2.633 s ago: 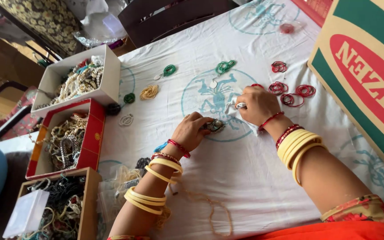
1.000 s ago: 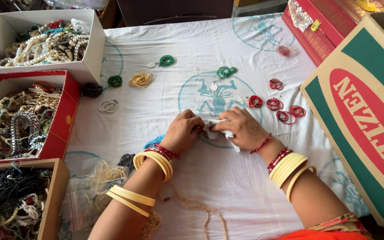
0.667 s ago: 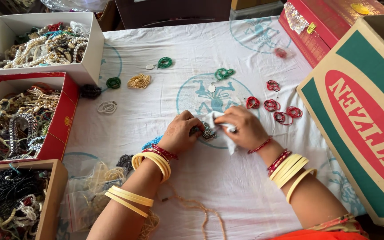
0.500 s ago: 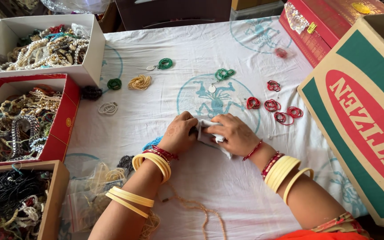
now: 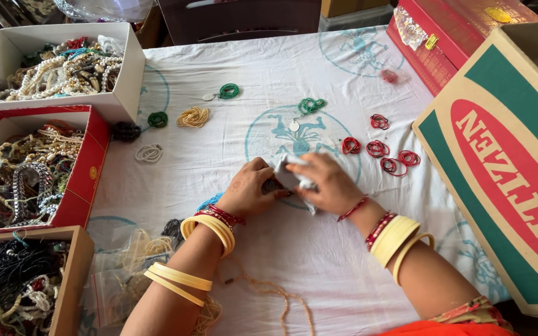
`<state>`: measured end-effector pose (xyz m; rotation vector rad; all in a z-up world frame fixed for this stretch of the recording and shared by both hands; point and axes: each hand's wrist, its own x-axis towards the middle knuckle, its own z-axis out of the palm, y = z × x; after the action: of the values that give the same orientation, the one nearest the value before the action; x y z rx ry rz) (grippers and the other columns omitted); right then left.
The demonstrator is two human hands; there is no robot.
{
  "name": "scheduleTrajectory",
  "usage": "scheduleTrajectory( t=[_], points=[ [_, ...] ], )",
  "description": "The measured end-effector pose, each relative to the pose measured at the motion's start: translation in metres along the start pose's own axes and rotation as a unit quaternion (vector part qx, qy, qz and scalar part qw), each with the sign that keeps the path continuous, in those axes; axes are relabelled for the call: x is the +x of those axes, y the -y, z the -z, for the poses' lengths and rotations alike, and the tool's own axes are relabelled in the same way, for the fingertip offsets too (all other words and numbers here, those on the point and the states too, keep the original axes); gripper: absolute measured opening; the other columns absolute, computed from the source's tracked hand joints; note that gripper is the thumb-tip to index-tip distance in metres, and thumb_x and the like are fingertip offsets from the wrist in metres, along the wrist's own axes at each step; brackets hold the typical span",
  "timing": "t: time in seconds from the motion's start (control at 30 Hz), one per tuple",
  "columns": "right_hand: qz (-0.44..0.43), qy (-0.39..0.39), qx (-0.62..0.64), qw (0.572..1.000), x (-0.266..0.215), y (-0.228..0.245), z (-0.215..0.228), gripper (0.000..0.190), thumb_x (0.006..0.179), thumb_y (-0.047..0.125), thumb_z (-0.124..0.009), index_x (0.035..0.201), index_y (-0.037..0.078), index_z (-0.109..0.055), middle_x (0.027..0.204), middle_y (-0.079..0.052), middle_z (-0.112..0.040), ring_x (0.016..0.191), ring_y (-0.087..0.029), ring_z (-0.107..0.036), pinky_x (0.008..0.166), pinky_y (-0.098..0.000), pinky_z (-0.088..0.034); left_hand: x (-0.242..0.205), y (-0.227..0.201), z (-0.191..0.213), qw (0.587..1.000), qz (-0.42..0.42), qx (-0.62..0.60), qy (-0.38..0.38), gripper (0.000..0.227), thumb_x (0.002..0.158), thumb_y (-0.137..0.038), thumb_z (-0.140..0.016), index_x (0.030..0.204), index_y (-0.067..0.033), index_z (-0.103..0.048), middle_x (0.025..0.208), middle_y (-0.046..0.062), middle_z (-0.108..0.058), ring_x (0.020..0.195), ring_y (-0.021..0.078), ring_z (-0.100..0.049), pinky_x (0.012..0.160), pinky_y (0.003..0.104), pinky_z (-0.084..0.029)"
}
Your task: Sorting and cleaning various pieces of jewelry on a table.
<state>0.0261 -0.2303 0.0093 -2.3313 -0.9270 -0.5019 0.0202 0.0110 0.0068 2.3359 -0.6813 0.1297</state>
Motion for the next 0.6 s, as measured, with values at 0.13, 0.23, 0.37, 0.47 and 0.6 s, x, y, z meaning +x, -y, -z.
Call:
scheduleTrajectory(
  t=[0.13, 0.23, 0.37, 0.47, 0.6],
  points=[
    [0.058, 0.056, -0.043, 0.996, -0.002, -0.005, -0.009, 0.056, 0.069, 0.016, -0.082, 0.124, 0.012, -0.072, 0.122, -0.015, -0.063, 0.110, -0.034, -0.057, 0.094, -0.0438, -0.046, 0.000, 0.000, -0.003, 1.000, -0.004, 0.015, -0.002, 0.023, 0.075, -0.021, -0.083, 0.093, -0.0101, -0.076, 0.103, 0.012, -0.063, 0.096, 0.0313, -0.063, 0.086, 0.040, -0.053],
    [0.024, 0.097, -0.005, 0.995, -0.002, -0.020, 0.000, 0.049, 0.072, 0.013, -0.081, 0.121, 0.016, -0.075, 0.115, -0.009, -0.067, 0.104, -0.031, -0.060, 0.093, -0.0404, -0.049, 0.000, 0.002, -0.004, 1.000, 0.005, 0.013, -0.002, 0.023, 0.078, -0.025, -0.083, 0.095, -0.0121, -0.077, 0.104, 0.011, -0.063, 0.096, 0.0303, -0.064, 0.086, 0.040, -0.053],
    [-0.032, 0.131, -0.035, 0.990, -0.005, -0.018, 0.008, 0.032, 0.079, 0.013, -0.078, 0.110, 0.018, -0.077, 0.104, -0.005, -0.070, 0.104, -0.025, -0.065, 0.092, -0.0372, -0.052, -0.001, 0.008, -0.007, 1.000, -0.006, 0.012, -0.007, 0.023, 0.078, -0.026, -0.083, 0.097, -0.0133, -0.078, 0.105, 0.011, -0.063, 0.097, 0.0302, -0.064, 0.086, 0.040, -0.053],
    [-0.117, 0.111, -0.096, 0.982, -0.003, 0.002, 0.012, 0.020, 0.080, 0.014, -0.078, 0.099, 0.019, -0.080, 0.099, -0.004, -0.072, 0.101, -0.024, -0.067, 0.088, -0.0351, -0.053, 0.000, 0.006, -0.006, 1.000, -0.016, 0.003, -0.015, 0.022, 0.078, -0.025, -0.083, 0.096, -0.0127, -0.077, 0.106, 0.011, -0.063, 0.097, 0.0303, -0.064, 0.086, 0.039, -0.053],
    [0.074, 0.021, -0.030, 0.997, 0.002, 0.024, 0.003, 0.037, 0.073, 0.014, -0.081, 0.110, 0.010, -0.077, 0.116, -0.012, -0.068, 0.110, -0.031, -0.061, 0.095, -0.0407, -0.048, 0.001, 0.013, -0.006, 1.000, -0.017, 0.007, 0.001, 0.029, 0.072, -0.018, -0.083, 0.098, -0.0068, -0.075, 0.105, 0.013, -0.063, 0.098, 0.0328, -0.063, 0.085, 0.041, -0.052]
  ],
)
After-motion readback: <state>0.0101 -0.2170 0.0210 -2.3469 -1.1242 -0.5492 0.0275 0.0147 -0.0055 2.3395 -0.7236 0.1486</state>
